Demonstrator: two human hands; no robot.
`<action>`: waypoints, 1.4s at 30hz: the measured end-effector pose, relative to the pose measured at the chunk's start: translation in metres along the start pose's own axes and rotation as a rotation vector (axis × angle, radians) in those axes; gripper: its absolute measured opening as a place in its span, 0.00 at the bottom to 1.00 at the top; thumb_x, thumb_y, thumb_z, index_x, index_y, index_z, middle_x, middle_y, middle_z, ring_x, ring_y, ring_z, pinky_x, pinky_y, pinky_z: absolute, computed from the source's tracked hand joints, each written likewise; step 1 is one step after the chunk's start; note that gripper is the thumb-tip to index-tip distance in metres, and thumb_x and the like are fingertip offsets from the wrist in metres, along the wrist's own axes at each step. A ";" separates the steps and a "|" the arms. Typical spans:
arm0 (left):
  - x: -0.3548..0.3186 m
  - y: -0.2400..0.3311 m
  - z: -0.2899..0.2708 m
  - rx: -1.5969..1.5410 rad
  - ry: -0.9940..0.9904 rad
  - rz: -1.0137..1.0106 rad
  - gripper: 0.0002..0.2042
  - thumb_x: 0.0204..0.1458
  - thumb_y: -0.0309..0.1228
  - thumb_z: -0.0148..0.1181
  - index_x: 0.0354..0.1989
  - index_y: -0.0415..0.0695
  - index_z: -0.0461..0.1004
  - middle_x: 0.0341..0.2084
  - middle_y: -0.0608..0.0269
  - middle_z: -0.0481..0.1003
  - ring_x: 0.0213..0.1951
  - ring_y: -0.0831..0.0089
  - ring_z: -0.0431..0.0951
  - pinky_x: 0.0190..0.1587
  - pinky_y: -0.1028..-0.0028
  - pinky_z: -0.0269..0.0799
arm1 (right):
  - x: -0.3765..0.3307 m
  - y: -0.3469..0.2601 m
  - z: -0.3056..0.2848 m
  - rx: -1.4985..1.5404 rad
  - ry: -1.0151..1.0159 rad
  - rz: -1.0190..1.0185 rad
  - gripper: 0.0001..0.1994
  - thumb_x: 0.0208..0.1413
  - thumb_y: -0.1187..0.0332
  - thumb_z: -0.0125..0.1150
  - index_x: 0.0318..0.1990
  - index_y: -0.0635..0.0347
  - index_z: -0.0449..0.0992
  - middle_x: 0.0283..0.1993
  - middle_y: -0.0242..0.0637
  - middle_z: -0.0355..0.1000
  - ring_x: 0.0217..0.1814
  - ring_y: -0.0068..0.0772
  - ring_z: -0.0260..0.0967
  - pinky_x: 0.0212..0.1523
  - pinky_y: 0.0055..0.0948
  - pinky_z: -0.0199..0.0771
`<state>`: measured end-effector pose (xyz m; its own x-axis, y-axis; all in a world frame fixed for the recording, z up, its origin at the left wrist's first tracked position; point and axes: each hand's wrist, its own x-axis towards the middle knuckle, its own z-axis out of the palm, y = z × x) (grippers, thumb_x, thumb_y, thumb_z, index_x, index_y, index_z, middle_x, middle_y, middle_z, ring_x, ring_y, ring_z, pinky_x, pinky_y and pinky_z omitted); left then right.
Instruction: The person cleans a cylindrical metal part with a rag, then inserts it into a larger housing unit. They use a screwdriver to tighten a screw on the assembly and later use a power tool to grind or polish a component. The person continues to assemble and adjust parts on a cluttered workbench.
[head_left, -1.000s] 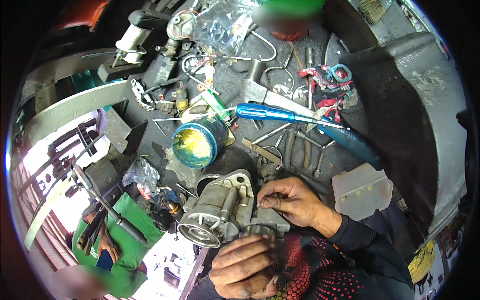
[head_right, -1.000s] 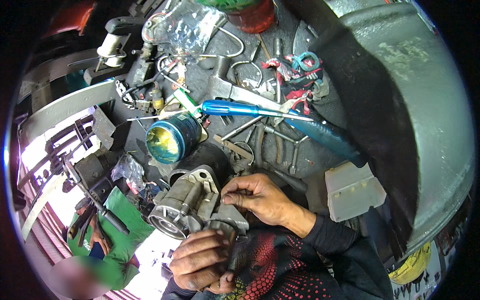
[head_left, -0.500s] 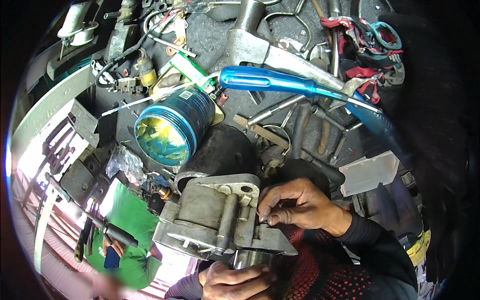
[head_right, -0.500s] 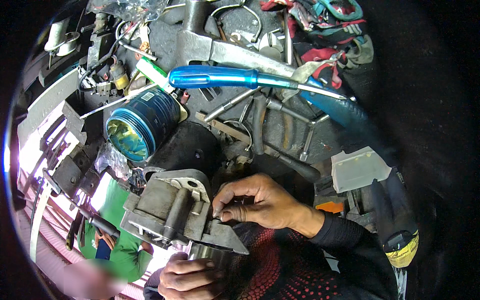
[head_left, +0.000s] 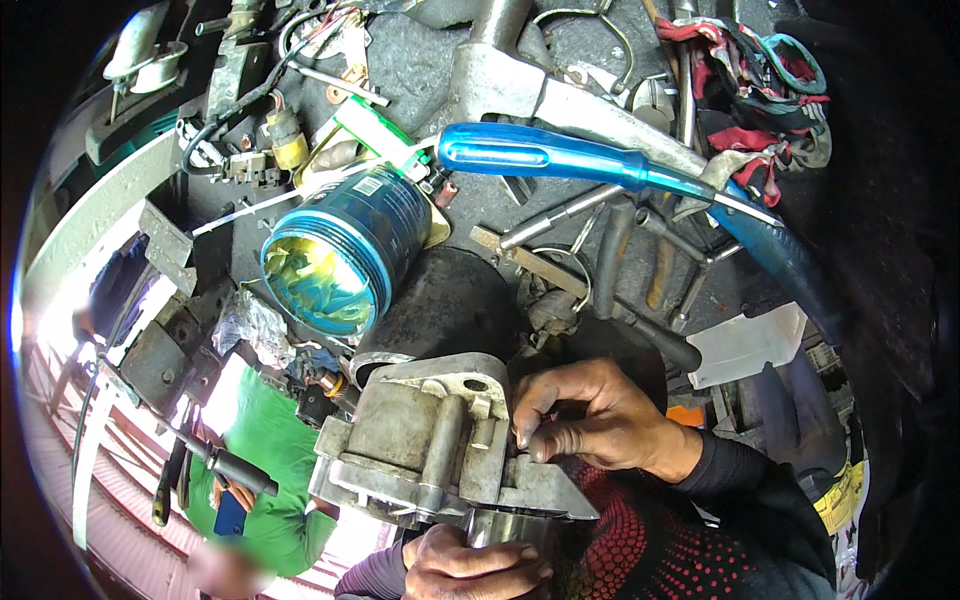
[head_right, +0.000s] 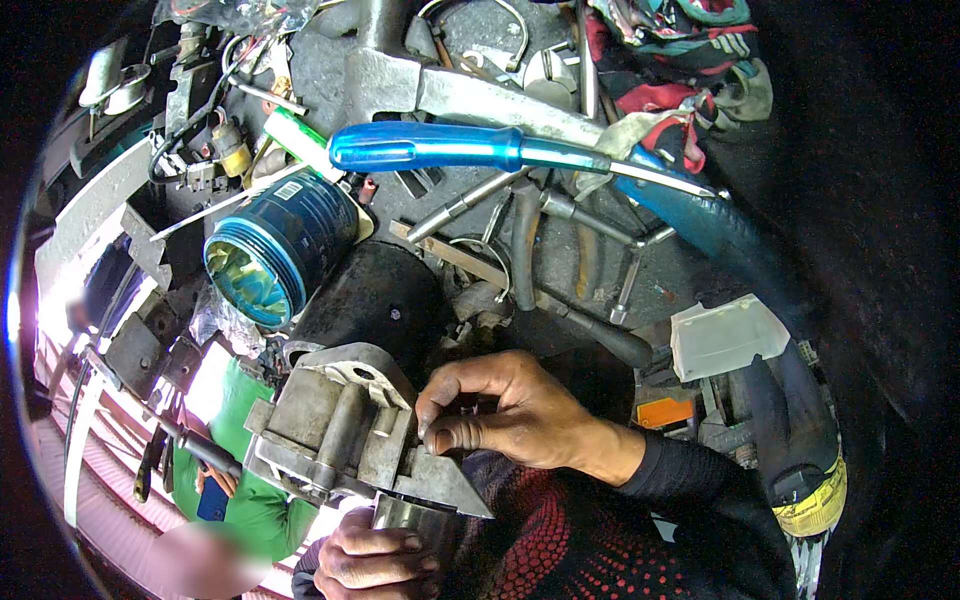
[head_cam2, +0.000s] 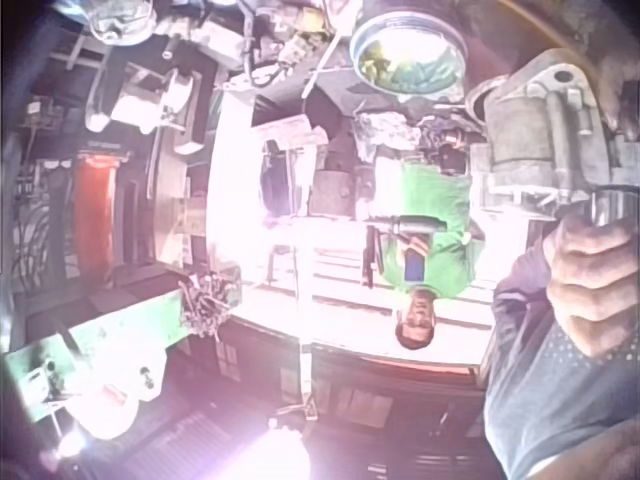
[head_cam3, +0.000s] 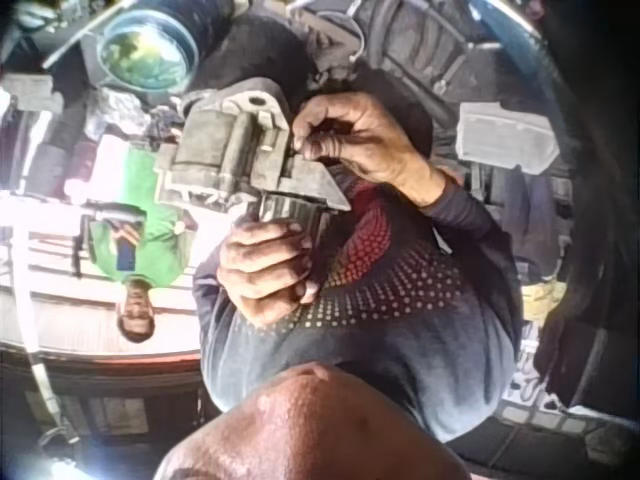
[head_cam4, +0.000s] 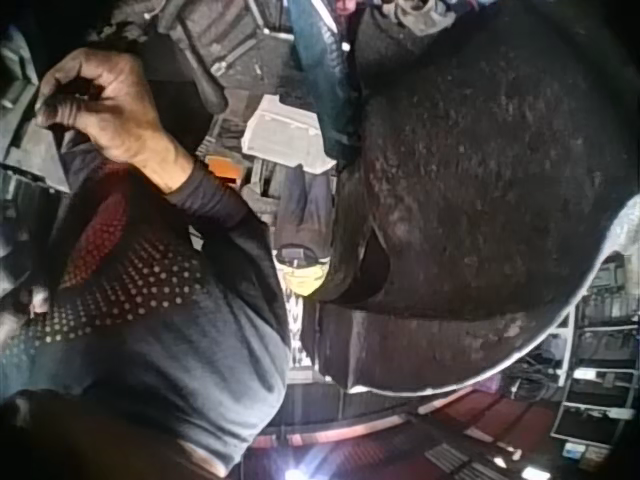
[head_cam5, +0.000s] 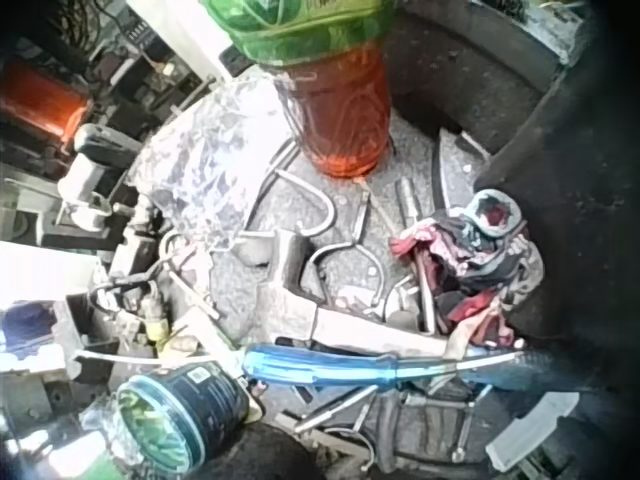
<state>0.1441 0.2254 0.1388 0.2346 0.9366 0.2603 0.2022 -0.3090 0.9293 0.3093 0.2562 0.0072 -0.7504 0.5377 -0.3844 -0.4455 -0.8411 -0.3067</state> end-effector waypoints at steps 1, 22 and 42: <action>0.000 -0.005 0.000 -0.026 0.004 0.045 0.12 0.49 0.22 0.73 0.34 0.43 0.72 0.30 0.53 0.80 0.31 0.58 0.84 0.37 0.58 0.86 | -0.001 0.001 0.001 0.015 0.016 0.029 0.09 0.60 0.69 0.72 0.43 0.62 0.80 0.41 0.30 0.79 0.46 0.19 0.75 0.50 0.24 0.76; -0.057 -0.002 -0.033 0.125 0.070 0.019 0.39 0.39 0.38 0.86 0.51 0.46 0.60 0.40 0.52 0.74 0.46 0.53 0.80 0.54 0.52 0.81 | -0.017 0.125 0.033 0.341 0.152 -0.522 0.16 0.63 0.78 0.64 0.58 0.67 0.77 0.56 0.37 0.78 0.58 0.25 0.76 0.61 0.26 0.78; -0.083 -0.039 0.021 0.628 1.029 0.266 0.19 0.67 0.35 0.54 0.60 0.34 0.69 0.57 0.45 0.73 0.54 0.55 0.78 0.58 0.55 0.78 | 0.051 0.158 0.029 0.155 -0.105 -0.869 0.11 0.64 0.80 0.65 0.52 0.71 0.79 0.43 0.38 0.81 0.42 0.22 0.79 0.43 0.22 0.85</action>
<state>0.1366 0.1564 0.0755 -0.4617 0.4387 0.7710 0.7508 -0.2696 0.6030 0.1862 0.1494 -0.0355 -0.1538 0.9880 0.0137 -0.9339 -0.1408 -0.3287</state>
